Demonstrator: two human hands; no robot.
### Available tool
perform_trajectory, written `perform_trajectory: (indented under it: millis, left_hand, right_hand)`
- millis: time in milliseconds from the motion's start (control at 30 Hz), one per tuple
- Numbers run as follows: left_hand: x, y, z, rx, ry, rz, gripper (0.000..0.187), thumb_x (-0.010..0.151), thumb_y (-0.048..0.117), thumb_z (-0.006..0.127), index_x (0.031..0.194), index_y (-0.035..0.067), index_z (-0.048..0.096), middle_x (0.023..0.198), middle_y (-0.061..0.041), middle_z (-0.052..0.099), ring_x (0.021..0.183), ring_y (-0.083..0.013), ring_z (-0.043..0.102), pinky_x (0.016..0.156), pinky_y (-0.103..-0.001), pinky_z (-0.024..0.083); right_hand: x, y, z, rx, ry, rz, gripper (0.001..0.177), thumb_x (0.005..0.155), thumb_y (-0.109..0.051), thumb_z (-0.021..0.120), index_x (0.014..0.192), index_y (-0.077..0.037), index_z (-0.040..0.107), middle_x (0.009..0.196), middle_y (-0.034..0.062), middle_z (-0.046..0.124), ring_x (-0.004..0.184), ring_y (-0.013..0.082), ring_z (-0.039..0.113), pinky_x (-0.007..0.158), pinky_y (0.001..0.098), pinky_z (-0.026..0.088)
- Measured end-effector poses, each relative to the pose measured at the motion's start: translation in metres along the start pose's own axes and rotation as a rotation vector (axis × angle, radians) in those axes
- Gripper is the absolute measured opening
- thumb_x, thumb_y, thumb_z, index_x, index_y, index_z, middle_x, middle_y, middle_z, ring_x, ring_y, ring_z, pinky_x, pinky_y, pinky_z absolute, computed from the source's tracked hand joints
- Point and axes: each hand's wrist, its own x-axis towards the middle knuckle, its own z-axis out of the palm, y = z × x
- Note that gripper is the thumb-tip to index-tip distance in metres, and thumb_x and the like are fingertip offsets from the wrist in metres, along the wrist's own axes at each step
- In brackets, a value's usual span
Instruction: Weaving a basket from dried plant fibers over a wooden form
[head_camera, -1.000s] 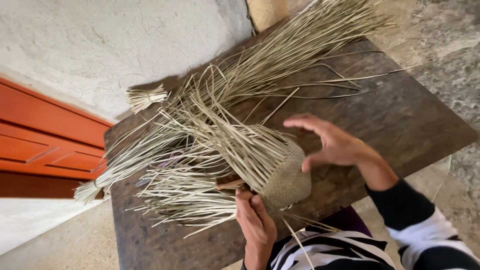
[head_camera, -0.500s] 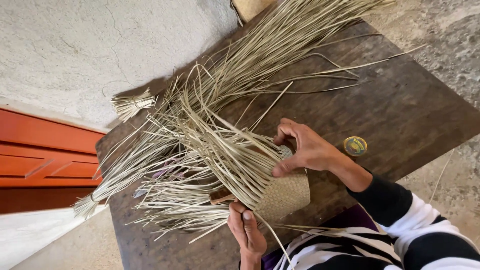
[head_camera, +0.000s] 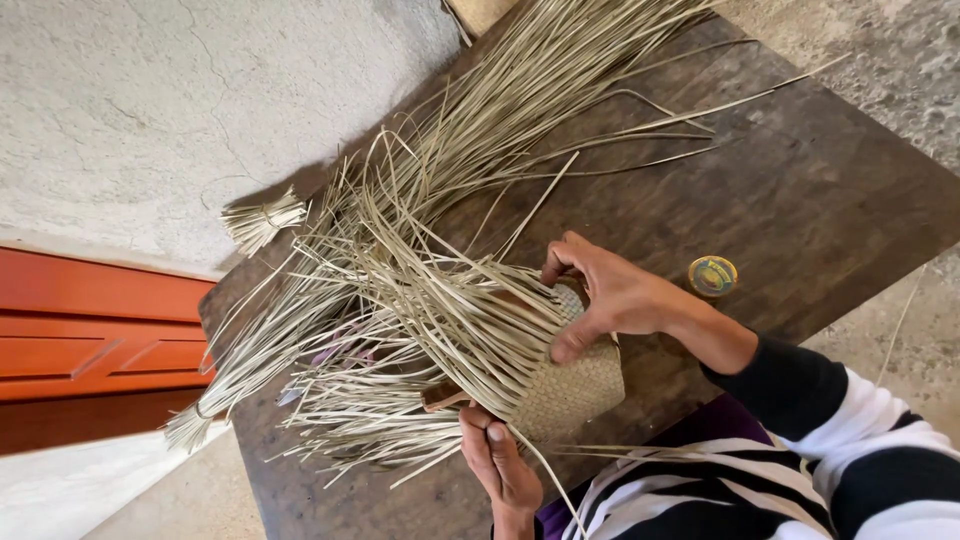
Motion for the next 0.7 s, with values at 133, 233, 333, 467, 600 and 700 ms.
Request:
perform_trajectory:
  millis: [133,233,333,467,600,700]
  left_hand:
    - [0.001,0.003,0.002,-0.022,0.017,-0.014,0.026,0.092,0.027,0.036,0.073,0.01,0.032,0.067,0.0,0.026,0.062,-0.0123,0.024,0.056,-0.031,0.023]
    - [0.003,0.01,0.005,-0.04,0.022,-0.011,0.027,0.092,0.029,0.036,0.073,0.01,0.031,0.068,0.0,0.026,0.062,-0.0125,0.024,0.057,-0.031,0.024]
    - [0.004,0.013,0.008,-0.088,0.02,0.01,0.029,0.093,0.03,0.037,0.074,0.01,0.029,0.068,0.001,0.024,0.063,-0.0119,0.022,0.057,-0.031,0.021]
    - [0.006,0.011,0.011,-0.117,0.058,0.044,0.03,0.092,0.031,0.038,0.072,0.01,0.029,0.067,0.001,0.021,0.061,-0.0118,0.022,0.056,-0.031,0.021]
    - [0.008,0.015,0.013,-0.084,0.074,0.026,0.03,0.092,0.031,0.038,0.072,0.01,0.029,0.067,0.001,0.022,0.061,-0.0115,0.022,0.055,-0.031,0.02]
    - [0.004,0.008,0.019,-0.121,0.11,0.07,0.029,0.092,0.03,0.039,0.072,0.01,0.032,0.066,0.0,0.028,0.06,-0.0108,0.027,0.057,-0.029,0.022]
  right_hand:
    - [0.004,-0.004,0.008,-0.061,0.131,0.044,0.06,0.042,-0.04,0.086,0.08,-0.013,0.049,0.085,0.0006,0.034,0.071,0.0128,0.031,0.061,0.0263,0.024]
    - [0.006,-0.008,0.005,-0.103,0.127,0.07,0.056,0.047,-0.047,0.08,0.082,-0.014,0.051,0.085,0.0002,0.038,0.07,0.0119,0.033,0.061,0.026,0.028]
    - [-0.002,-0.005,-0.012,-0.198,-0.067,-0.019,0.075,0.047,-0.058,0.073,0.102,-0.013,0.048,0.096,0.0013,0.039,0.081,0.0123,0.037,0.072,0.0254,0.033]
    - [-0.013,0.005,0.001,-0.132,-0.027,-0.174,0.089,0.042,-0.043,0.087,0.113,-0.011,0.045,0.102,0.0023,0.032,0.092,0.0121,0.032,0.075,0.0226,0.032]
    - [-0.008,-0.01,0.012,-0.224,0.074,-0.03,0.082,0.038,-0.059,0.078,0.097,-0.013,0.045,0.092,0.0022,0.034,0.077,0.0143,0.032,0.068,0.0267,0.027]
    - [-0.001,-0.012,0.016,-0.2,0.198,0.039,0.069,0.042,-0.056,0.076,0.09,-0.012,0.049,0.093,0.0016,0.04,0.08,0.0144,0.04,0.07,0.0285,0.033]
